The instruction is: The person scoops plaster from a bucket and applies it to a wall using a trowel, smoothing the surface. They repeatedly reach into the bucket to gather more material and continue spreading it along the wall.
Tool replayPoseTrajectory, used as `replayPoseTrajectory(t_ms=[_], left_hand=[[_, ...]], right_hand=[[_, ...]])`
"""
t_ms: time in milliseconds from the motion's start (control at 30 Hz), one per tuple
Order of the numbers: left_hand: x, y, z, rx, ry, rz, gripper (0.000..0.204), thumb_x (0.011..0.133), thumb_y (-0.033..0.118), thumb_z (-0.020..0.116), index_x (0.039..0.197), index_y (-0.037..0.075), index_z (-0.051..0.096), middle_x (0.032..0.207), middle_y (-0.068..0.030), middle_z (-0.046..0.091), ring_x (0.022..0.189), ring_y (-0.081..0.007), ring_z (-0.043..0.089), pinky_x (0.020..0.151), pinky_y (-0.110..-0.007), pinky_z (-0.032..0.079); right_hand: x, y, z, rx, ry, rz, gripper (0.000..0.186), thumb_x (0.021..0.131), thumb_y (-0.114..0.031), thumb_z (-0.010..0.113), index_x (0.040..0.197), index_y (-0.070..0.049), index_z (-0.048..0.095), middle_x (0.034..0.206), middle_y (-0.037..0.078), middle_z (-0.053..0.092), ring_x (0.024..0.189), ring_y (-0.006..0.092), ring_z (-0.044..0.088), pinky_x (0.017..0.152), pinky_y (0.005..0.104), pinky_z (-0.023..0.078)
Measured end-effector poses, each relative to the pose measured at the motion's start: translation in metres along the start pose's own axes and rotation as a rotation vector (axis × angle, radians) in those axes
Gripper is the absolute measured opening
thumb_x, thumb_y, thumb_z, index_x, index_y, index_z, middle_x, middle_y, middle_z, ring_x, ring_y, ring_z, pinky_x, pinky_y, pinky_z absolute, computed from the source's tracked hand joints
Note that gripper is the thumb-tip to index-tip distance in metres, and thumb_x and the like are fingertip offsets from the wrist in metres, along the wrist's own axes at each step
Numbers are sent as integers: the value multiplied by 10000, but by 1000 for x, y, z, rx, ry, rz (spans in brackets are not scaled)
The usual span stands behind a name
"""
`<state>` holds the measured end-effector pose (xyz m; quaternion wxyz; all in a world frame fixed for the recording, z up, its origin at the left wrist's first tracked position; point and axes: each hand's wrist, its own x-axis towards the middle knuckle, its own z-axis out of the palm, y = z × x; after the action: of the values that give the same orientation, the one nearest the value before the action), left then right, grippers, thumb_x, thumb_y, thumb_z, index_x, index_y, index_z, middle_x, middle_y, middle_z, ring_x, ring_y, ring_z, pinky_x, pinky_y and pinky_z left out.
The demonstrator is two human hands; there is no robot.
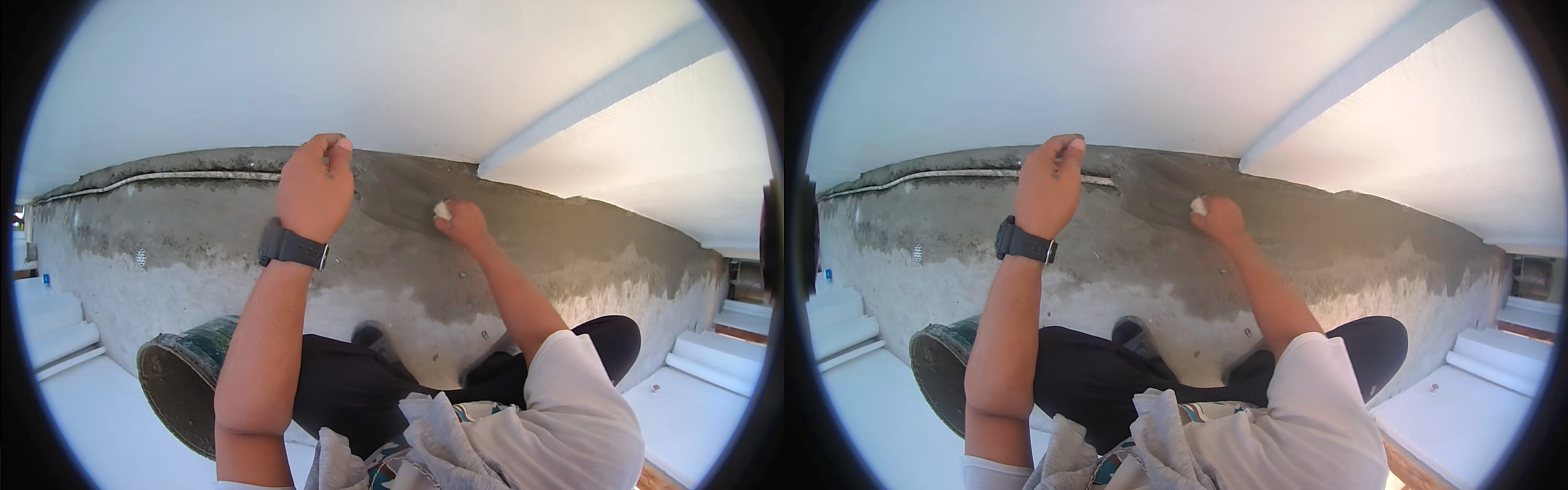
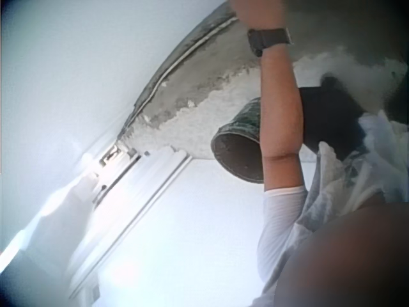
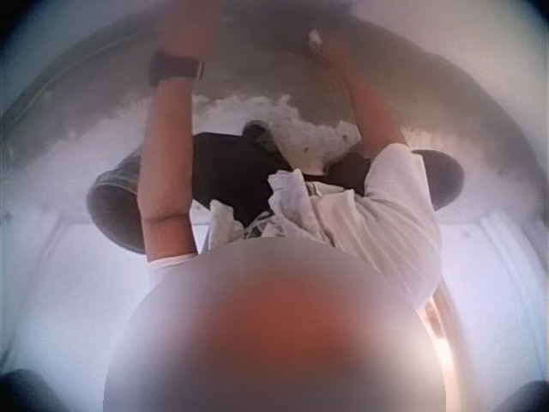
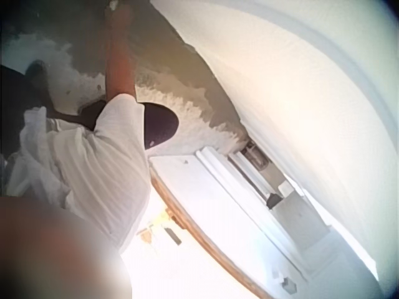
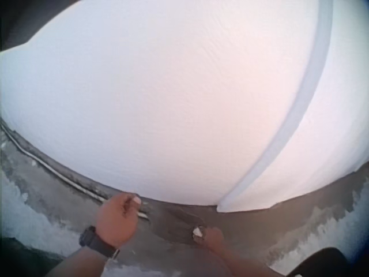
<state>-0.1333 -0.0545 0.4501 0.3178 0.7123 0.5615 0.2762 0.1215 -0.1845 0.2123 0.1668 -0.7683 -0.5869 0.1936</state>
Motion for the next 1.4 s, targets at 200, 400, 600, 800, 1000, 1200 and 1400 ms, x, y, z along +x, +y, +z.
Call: replayPoseTrajectory(t_ms=[200,400,600,800,1000,1200,1400], left_hand=[[-2,5,0,-38,-22,-3,332,990,293,587,1078,-10,693,976,-193,714,838,-322,685,777,-415,528],[1,-1,1,-23,-10,17,360,986,312,599,1107,-13,697,932,-169,725,787,-256,668,750,-370,520],[4,-4,4,7,-9,-28,318,983,294,600,1073,5,701,978,-190,717,842,-323,687,771,-408,533],[6,-6,3,29,6,31,314,985,287,598,1079,5,700,988,-191,718,836,-316,684,773,-401,533],[5,-5,4,48,0,21,319,988,291,597,1084,5,702,989,-179,724,833,-308,685,776,-390,535],[6,0,8,37,-17,31,332,991,304,596,1089,6,704,985,-163,731,827,-291,687,772,-390,535],[7,7,14,13,-51,30,342,992,311,593,1094,4,702,983,-165,728,819,-282,683,775,-382,533]], right_hand=[[45,53,-21,-148,-164,-64,315,740,-337,708,908,-71,724,940,194,711,895,405,673,803,507,539],[40,33,6,44,-215,-147,308,759,-324,715,848,-29,695,795,233,666,787,444,643,713,507,515],[45,-5,14,57,-139,-76,342,735,-323,696,915,-33,726,909,220,705,879,421,669,807,498,542],[60,-24,18,21,-264,-103,326,740,-300,702,913,-25,731,888,214,710,882,394,686,817,493,549],[68,-51,30,-5,-197,-3,309,742,-289,708,920,-38,734,910,202,719,895,385,691,824,485,556],[62,-57,35,8,-257,-27,346,738,-283,706,982,-40,732,955,201,714,918,388,681,819,487,553],[45,-47,30,20,-302,-54,311,724,-274,697,936,-49,733,955,183,720,957,357,688,846,479,557]])
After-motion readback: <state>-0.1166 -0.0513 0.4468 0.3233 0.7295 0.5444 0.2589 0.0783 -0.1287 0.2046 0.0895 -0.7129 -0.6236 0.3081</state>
